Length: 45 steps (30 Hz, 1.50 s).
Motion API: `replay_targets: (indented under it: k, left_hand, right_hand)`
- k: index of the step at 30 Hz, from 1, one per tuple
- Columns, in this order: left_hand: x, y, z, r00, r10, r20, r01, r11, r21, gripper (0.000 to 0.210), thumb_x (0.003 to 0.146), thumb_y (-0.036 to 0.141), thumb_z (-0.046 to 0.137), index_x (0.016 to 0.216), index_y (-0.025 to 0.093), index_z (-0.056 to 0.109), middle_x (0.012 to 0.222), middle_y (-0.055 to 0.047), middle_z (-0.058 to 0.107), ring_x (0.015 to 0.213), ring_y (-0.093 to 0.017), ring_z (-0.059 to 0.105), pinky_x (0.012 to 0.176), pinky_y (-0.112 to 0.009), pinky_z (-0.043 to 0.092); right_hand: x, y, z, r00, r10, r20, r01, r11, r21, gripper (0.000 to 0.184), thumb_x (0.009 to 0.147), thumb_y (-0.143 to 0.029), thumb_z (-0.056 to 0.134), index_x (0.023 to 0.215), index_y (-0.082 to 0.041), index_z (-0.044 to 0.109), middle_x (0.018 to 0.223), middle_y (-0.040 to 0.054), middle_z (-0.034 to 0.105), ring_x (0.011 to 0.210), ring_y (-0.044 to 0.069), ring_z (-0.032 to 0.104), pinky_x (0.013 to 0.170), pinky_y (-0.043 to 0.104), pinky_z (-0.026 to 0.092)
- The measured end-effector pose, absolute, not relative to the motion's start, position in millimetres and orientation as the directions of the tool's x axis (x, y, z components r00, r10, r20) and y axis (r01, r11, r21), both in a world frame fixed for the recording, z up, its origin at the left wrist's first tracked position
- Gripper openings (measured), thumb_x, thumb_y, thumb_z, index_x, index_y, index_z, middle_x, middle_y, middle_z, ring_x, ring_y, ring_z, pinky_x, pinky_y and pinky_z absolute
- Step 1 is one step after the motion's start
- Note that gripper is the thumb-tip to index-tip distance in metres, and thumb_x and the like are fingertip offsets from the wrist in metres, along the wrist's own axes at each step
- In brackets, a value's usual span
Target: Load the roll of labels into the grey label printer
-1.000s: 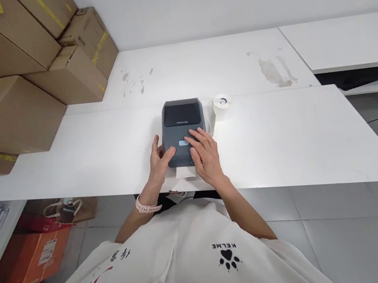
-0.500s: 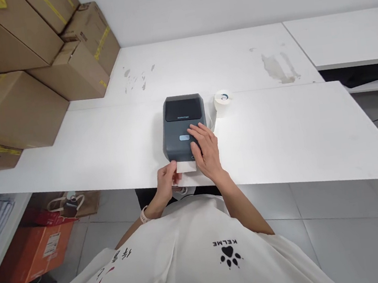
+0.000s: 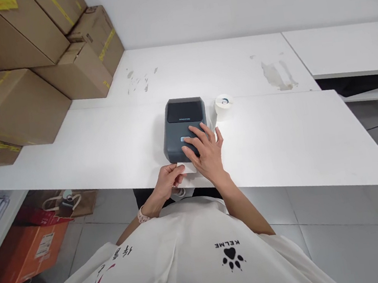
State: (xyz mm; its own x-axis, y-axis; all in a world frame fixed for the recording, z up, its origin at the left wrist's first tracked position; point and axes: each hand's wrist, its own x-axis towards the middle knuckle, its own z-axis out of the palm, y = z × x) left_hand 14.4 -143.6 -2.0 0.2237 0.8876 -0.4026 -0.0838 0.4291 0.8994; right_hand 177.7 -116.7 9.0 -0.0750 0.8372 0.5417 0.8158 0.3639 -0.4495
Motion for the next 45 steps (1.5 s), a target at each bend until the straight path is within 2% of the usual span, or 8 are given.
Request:
replay_targets:
  k: [8,13,18,24,28,34,39,45]
  left_hand:
    - [-14,-124,3,-0.136,0.980,-0.148,-0.126,0.131,0.983,0.043,0.088,0.049,0.055,0.057,0.020,0.061,0.048,0.003,0.046,0.046,-0.009,0.039,0.048,-0.026,0.031]
    - [-13,-77,4,-0.209,0.978,0.009,0.093,0.010,0.996,0.019,0.085,0.038,0.058,0.093,0.023,0.066,0.089,-0.003,0.067,0.074,-0.014,0.059,0.065,-0.027,0.046]
    - [4,-37,6,-0.041,0.999,0.031,0.351,-0.014,0.936,0.046,0.081,0.033,0.062,0.126,0.023,0.057,0.131,-0.012,0.062,0.117,-0.027,0.059,0.093,-0.040,0.049]
    - [12,-20,15,0.027,0.999,0.022,0.504,-0.033,0.863,0.067,0.077,0.025,0.063,0.142,0.021,0.047,0.137,-0.015,0.062,0.121,-0.036,0.059,0.098,-0.048,0.048]
    - [11,-17,13,0.046,0.998,0.037,0.551,-0.056,0.832,0.073,0.078,0.016,0.056,0.150,0.022,0.041,0.123,-0.011,0.070,0.108,-0.035,0.066,0.098,-0.048,0.047]
    - [12,-19,11,0.023,0.998,0.063,0.626,-0.063,0.777,0.074,0.078,0.007,0.048,0.150,0.024,0.042,0.115,-0.006,0.075,0.100,-0.027,0.069,0.098,-0.044,0.048]
    - [12,-18,6,-0.011,0.997,0.074,0.572,-0.054,0.819,0.070,0.078,0.007,0.050,0.146,0.023,0.049,0.126,-0.006,0.073,0.107,-0.025,0.069,0.101,-0.041,0.049]
    - [10,-15,-4,-0.006,0.994,0.110,0.489,-0.093,0.867,0.062,0.079,0.009,0.050,0.138,0.021,0.059,0.128,-0.007,0.073,0.113,-0.025,0.069,0.102,-0.039,0.051]
  right_hand:
    - [185,-123,10,-0.088,0.779,0.621,0.755,0.459,-0.468,0.070,0.098,-0.062,0.038,0.159,-0.035,0.018,0.169,0.0124,0.020,0.154,0.039,0.025,0.120,0.068,0.020]
    - [184,-65,60,0.021,0.640,0.768,0.772,0.478,-0.419,0.074,0.098,-0.070,0.022,0.161,-0.033,0.014,0.165,0.0134,0.026,0.154,0.042,0.024,0.116,0.075,0.019]
    - [189,17,110,0.063,0.584,0.810,0.743,0.514,-0.428,0.068,0.101,-0.067,0.018,0.160,-0.034,0.016,0.162,0.0095,0.031,0.155,0.038,0.024,0.118,0.075,0.017]
    - [199,30,121,-0.065,0.587,0.807,0.803,0.511,-0.307,0.053,0.106,-0.051,0.023,0.151,-0.029,0.041,0.147,0.0095,0.055,0.149,0.030,0.035,0.123,0.061,0.020]
    - [196,9,98,-0.403,0.807,0.432,0.808,0.535,-0.247,0.040,0.103,-0.026,0.034,0.123,-0.021,0.068,0.122,0.0089,0.073,0.115,0.029,0.066,0.100,0.048,0.048]
    - [169,18,58,-0.513,0.812,-0.278,0.849,0.527,-0.027,0.034,0.089,-0.011,0.054,0.117,-0.014,0.072,0.114,0.0177,0.076,0.110,0.034,0.070,0.096,0.045,0.048]
    - [177,29,66,-0.669,0.659,-0.344,0.739,0.638,-0.216,0.049,0.083,-0.014,0.063,0.132,-0.021,0.065,0.128,0.0104,0.071,0.114,0.028,0.067,0.089,0.033,0.052]
    - [284,-32,86,-0.746,0.649,0.150,0.309,0.536,-0.786,0.035,0.088,-0.038,0.070,0.121,-0.028,0.070,0.121,0.0078,0.068,0.108,0.024,0.064,0.094,0.038,0.050]
